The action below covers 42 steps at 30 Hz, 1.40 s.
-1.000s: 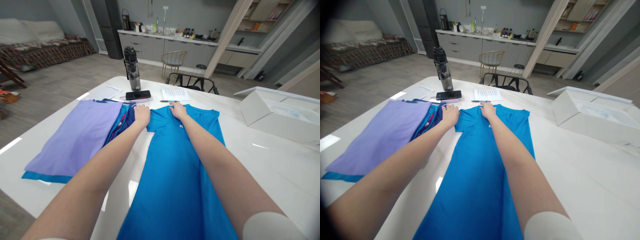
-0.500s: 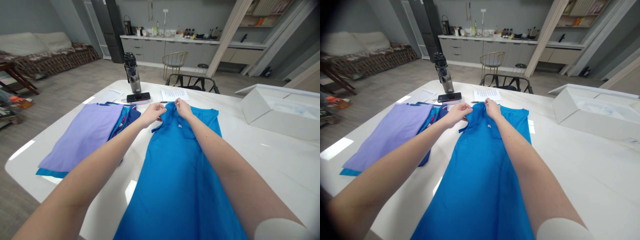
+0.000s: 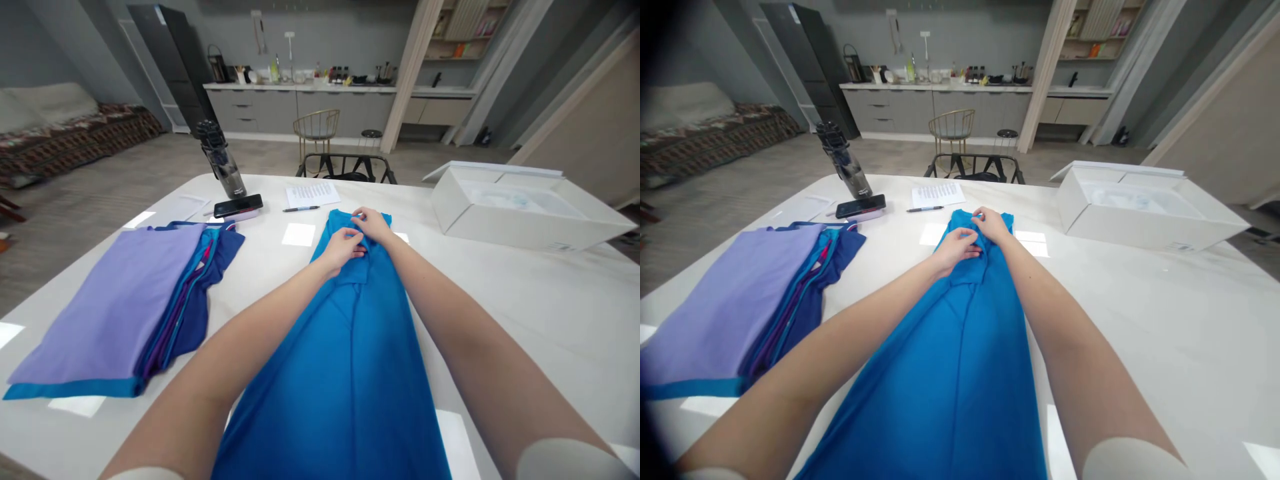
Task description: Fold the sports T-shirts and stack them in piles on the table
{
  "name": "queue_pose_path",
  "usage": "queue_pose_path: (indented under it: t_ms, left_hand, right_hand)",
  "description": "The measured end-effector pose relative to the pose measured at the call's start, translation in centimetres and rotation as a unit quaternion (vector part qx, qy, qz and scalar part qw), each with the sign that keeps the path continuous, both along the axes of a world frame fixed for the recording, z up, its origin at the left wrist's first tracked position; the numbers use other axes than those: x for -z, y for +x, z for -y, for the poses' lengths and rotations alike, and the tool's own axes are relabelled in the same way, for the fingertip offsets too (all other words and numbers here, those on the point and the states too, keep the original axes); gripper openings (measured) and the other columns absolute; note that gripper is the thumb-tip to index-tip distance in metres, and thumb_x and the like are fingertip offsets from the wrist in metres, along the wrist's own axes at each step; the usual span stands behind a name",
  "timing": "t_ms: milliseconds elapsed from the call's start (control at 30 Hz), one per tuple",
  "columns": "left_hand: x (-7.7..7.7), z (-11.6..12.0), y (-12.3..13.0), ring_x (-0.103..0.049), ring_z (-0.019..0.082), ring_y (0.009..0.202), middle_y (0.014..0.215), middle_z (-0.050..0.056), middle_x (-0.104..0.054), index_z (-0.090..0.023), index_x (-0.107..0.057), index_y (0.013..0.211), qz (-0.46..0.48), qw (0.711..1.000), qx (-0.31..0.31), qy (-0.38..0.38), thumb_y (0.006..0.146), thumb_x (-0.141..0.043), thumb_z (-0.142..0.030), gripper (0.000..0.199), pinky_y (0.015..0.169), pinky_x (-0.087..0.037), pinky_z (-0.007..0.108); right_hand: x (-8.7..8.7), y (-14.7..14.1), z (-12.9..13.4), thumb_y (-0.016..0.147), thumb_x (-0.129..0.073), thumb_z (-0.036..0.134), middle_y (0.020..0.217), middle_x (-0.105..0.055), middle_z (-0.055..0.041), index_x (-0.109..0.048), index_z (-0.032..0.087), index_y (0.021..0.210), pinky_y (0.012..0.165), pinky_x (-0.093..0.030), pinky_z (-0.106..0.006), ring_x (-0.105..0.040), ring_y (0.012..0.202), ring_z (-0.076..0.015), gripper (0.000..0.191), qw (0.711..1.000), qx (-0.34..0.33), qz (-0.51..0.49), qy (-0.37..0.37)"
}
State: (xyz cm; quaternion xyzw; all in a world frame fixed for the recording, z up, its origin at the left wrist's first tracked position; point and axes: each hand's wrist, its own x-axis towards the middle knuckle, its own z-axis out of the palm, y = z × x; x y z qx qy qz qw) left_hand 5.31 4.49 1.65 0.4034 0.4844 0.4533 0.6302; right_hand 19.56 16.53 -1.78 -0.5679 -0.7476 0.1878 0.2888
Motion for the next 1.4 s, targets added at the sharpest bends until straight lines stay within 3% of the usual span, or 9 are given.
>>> queue_pose_path:
  t_ms: [167, 300, 400, 467, 700, 833, 1000, 1133, 1400]
  left_hand:
    - [3.7, -0.3, -1.8, -0.071, 0.018, 0.092, 0.106, 0.006, -0.071, -0.021, -0.061, 0.116, -0.233, 0.963, 0.016, 0.131, 0.095, -0.057, -0.014, 0.022, 0.084, -0.059, 0.032]
    - [3.9, -2.4, -4.2, -0.061, 0.024, 0.122, 0.127, 0.01, -0.067, -0.022, -0.064, 0.125, -0.477, 0.821, 0.066, 0.306, 0.094, -0.044, -0.004, 0.041, 0.107, -0.049, 0.042]
    - [3.6, -5.6, -4.7, -0.052, 0.032, 0.131, 0.142, 0.013, -0.057, -0.026, -0.059, 0.14, -0.608, 0.726, 0.082, 0.31, 0.093, -0.04, -0.005, 0.055, 0.108, -0.045, 0.052]
    - [3.7, -8.0, -4.6, -0.048, 0.034, 0.134, 0.149, 0.012, -0.052, -0.03, -0.054, 0.146, -0.647, 0.699, 0.104, 0.287, 0.094, -0.041, -0.007, 0.059, 0.108, -0.043, 0.056]
    - [4.4, -12.3, -4.5, -0.046, 0.037, 0.132, 0.139, 0.014, -0.054, -0.028, -0.069, 0.121, -0.662, 0.692, 0.133, 0.255, 0.1, -0.05, -0.034, 0.029, 0.109, -0.039, 0.058]
    - [4.3, -12.7, -5.4, -0.049, 0.032, 0.129, 0.136, 0.012, -0.055, -0.027, -0.067, 0.116, -0.629, 0.74, 0.085, 0.224, 0.103, -0.042, -0.036, 0.029, 0.106, -0.042, 0.052]
    - [4.8, -13.0, -6.3, -0.042, 0.034, 0.138, 0.141, 0.01, -0.053, -0.034, -0.062, 0.134, -0.616, 0.732, 0.151, 0.251, 0.1, -0.051, -0.04, 0.035, 0.113, -0.035, 0.057]
    - [5.2, -13.0, -6.0, -0.045, 0.034, 0.134, 0.136, 0.01, -0.055, -0.032, -0.068, 0.122, -0.628, 0.725, 0.135, 0.249, 0.098, -0.055, -0.04, 0.028, 0.111, -0.036, 0.055]
    - [4.4, -12.3, -5.8, -0.054, 0.028, 0.124, 0.126, 0.01, -0.062, -0.025, -0.064, 0.107, -0.589, 0.775, 0.042, 0.223, 0.102, -0.048, -0.03, 0.018, 0.104, -0.043, 0.047]
  right_hand:
    - [0.0, 2.8, 3.4, 0.103, -0.046, 0.053, 0.074, -0.073, -0.0049, -0.077, 0.017, 0.081, 0.073, -0.045, -0.028, -0.067, 0.076, -0.0206, 0.053, 0.997, 0.027, 0.037, -0.068]
    - [-0.2, 4.1, 7.0, 0.092, -0.06, 0.068, 0.08, -0.074, -0.0068, -0.078, 0.019, 0.085, 0.069, -0.043, -0.029, -0.067, 0.08, -0.0235, 0.053, 0.989, 0.056, 0.099, -0.096]
    - [0.2, 4.1, 8.5, 0.088, -0.072, 0.058, 0.093, -0.076, -0.0071, -0.078, 0.02, 0.101, 0.069, -0.043, -0.028, -0.067, 0.086, -0.0231, 0.041, 0.988, 0.061, 0.114, -0.079]
    - [0.6, 3.7, 8.7, 0.089, -0.072, 0.052, 0.096, -0.076, -0.0074, -0.077, 0.02, 0.101, 0.07, -0.043, -0.028, -0.067, 0.087, -0.0227, 0.034, 0.989, 0.074, 0.108, -0.067]
    - [1.1, 2.4, 8.3, 0.094, -0.065, 0.037, 0.078, -0.069, -0.0031, -0.066, 0.022, 0.085, 0.072, -0.044, -0.03, -0.064, 0.078, -0.0216, 0.018, 0.996, 0.088, -0.001, -0.034]
    - [0.7, 2.4, 9.4, 0.097, -0.056, 0.04, 0.064, -0.058, 0.0026, -0.058, 0.025, 0.096, 0.069, -0.047, -0.032, -0.059, 0.066, -0.0212, 0.015, 0.979, 0.106, -0.163, -0.06]
    - [0.2, 1.2, 11.3, 0.098, -0.05, 0.05, 0.075, -0.055, 0.0056, -0.05, 0.03, 0.104, 0.061, -0.052, -0.029, -0.053, 0.061, -0.0146, 0.021, 0.89, 0.112, -0.409, -0.17]
    - [0.0, 0.1, 12.0, 0.1, -0.051, 0.048, 0.087, -0.061, 0.0046, -0.046, 0.033, 0.116, 0.058, -0.058, -0.032, -0.056, 0.06, -0.0121, 0.022, 0.826, 0.139, -0.475, -0.268]
    - [0.5, 0.6, 11.7, 0.096, -0.059, 0.03, 0.081, -0.069, -0.001, -0.062, 0.021, 0.106, 0.057, -0.061, -0.028, -0.066, 0.065, -0.0146, 0.014, 0.878, 0.212, -0.362, -0.23]
